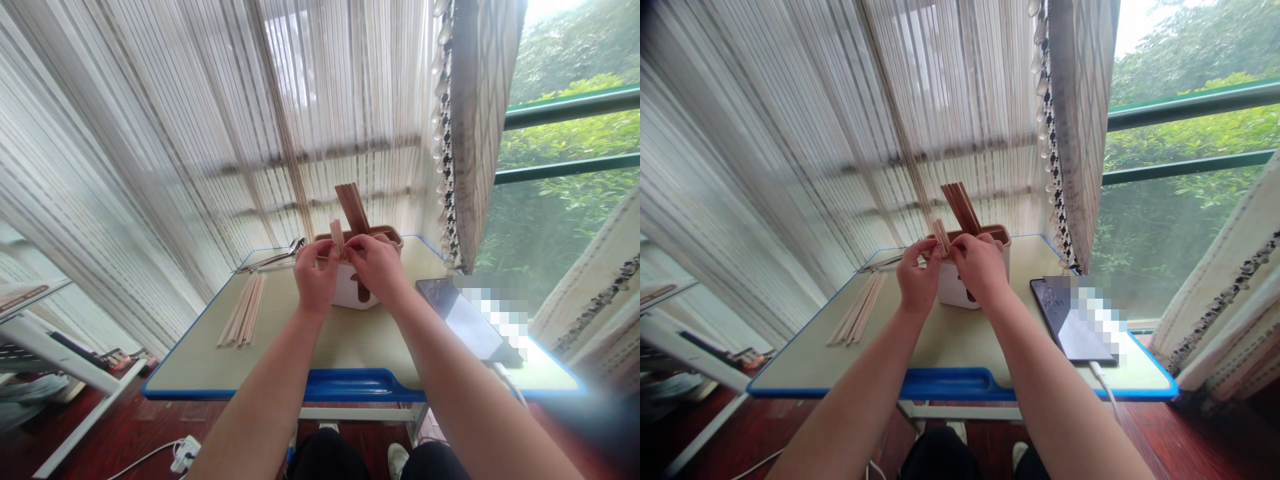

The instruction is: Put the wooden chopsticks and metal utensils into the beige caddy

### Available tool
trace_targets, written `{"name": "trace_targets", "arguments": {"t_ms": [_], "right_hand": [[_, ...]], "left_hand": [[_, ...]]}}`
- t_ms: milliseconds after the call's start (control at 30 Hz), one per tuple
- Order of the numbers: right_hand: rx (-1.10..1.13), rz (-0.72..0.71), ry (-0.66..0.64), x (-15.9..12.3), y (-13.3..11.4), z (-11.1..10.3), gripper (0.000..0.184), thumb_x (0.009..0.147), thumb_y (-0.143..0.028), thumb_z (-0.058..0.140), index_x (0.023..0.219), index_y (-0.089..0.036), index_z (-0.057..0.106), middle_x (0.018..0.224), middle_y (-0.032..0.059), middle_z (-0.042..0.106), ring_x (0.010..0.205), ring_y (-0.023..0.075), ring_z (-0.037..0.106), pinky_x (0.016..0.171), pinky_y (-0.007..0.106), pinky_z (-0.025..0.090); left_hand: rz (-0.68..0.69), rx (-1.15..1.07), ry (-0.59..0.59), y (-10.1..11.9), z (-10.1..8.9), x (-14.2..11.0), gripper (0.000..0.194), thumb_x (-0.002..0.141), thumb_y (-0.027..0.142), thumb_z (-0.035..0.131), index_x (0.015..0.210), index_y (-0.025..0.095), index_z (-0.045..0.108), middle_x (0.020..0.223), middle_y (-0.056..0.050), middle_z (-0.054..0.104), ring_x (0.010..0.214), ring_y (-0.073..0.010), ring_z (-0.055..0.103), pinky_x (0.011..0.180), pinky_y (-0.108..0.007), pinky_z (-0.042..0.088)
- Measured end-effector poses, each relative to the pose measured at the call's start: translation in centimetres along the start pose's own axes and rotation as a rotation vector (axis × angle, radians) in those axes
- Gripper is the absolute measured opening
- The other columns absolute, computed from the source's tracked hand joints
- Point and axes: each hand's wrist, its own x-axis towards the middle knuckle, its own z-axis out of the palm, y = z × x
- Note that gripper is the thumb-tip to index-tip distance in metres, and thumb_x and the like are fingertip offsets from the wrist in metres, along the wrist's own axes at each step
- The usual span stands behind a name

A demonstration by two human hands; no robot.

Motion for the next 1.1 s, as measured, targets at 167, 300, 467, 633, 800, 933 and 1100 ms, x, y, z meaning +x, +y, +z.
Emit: {"name": "trace_targets", "arguments": {"t_ms": [167, 300, 467, 633, 800, 933, 1100], "right_hand": [[-0.031, -0.032, -0.040, -0.07, -0.09, -0.04, 0.017, 0.082, -0.036, 0.054, 0.086, -0.028, 0.069, 0.080, 0.0016, 0.070, 0.092, 0.0241, 0.052, 0.084, 0.039, 0.033], [-0.024, -0.032, -0.044, -0.13, -0.10, -0.15, 0.019, 0.082, -0.036, 0.054, 0.090, -0.027, 0.069, 0.083, 0.0021, 0.071, 0.092, 0.0245, 0.052, 0.084, 0.040, 0.034], [-0.033, -0.021, -0.034, -0.16, -0.21, -0.16, 0.021, 0.082, -0.035, 0.054, 0.092, -0.025, 0.069, 0.084, 0.0034, 0.071, 0.093, 0.0245, 0.053, 0.086, 0.041, 0.034], [-0.028, -0.030, -0.019, -0.21, -0.18, -0.13, 0.020, 0.082, -0.031, 0.052, 0.092, -0.024, 0.069, 0.084, 0.0034, 0.071, 0.092, 0.0247, 0.053, 0.084, 0.041, 0.036], [-0.021, -0.027, 0.001, -0.25, -0.10, -0.09, 0.020, 0.082, -0.031, 0.053, 0.091, -0.024, 0.069, 0.085, 0.0025, 0.071, 0.092, 0.0244, 0.053, 0.084, 0.039, 0.037], [-0.028, -0.029, 0.000, -0.23, -0.18, -0.09, 0.021, 0.082, -0.031, 0.052, 0.092, -0.024, 0.069, 0.085, 0.0032, 0.071, 0.093, 0.0248, 0.053, 0.084, 0.039, 0.037], [-0.025, -0.028, 0.003, -0.13, -0.11, -0.02, 0.021, 0.081, -0.031, 0.053, 0.093, -0.023, 0.069, 0.086, 0.0045, 0.071, 0.095, 0.0251, 0.054, 0.084, 0.040, 0.039]], "left_hand": [[-0.006, 0.000, 0.006, 0.17, -0.02, -0.01, 0.013, 0.079, 0.031, 0.061, 0.084, 0.021, 0.066, 0.086, -0.002, 0.068, 0.085, -0.0161, 0.062, 0.080, -0.030, 0.048], [-0.006, -0.022, -0.011, 0.17, 0.01, -0.11, 0.013, 0.079, 0.030, 0.061, 0.086, 0.021, 0.065, 0.086, -0.002, 0.068, 0.085, -0.0158, 0.062, 0.080, -0.030, 0.048], [-0.015, -0.042, -0.032, 0.26, 0.11, -0.28, 0.014, 0.079, 0.031, 0.060, 0.088, 0.020, 0.063, 0.087, -0.002, 0.067, 0.085, -0.0156, 0.061, 0.080, -0.030, 0.048], [-0.040, -0.027, -0.010, 0.33, 0.31, -0.44, 0.014, 0.080, 0.033, 0.059, 0.085, 0.019, 0.061, 0.082, -0.002, 0.065, 0.079, -0.0142, 0.060, 0.076, -0.028, 0.048], [-0.043, -0.012, 0.025, 0.18, 0.69, -0.67, 0.012, 0.080, 0.031, 0.059, 0.083, 0.019, 0.058, 0.080, -0.001, 0.063, 0.076, -0.0135, 0.058, 0.074, -0.027, 0.046], [-0.028, 0.014, 0.006, 0.13, 0.81, -0.84, 0.010, 0.081, 0.029, 0.058, 0.080, 0.019, 0.058, 0.077, 0.000, 0.061, 0.074, -0.0133, 0.056, 0.074, -0.028, 0.045], [0.016, 0.066, 0.065, 0.29, 0.54, -0.67, 0.011, 0.078, 0.026, 0.060, 0.086, 0.019, 0.057, 0.084, -0.003, 0.061, 0.083, -0.0163, 0.056, 0.082, -0.033, 0.045]]}}
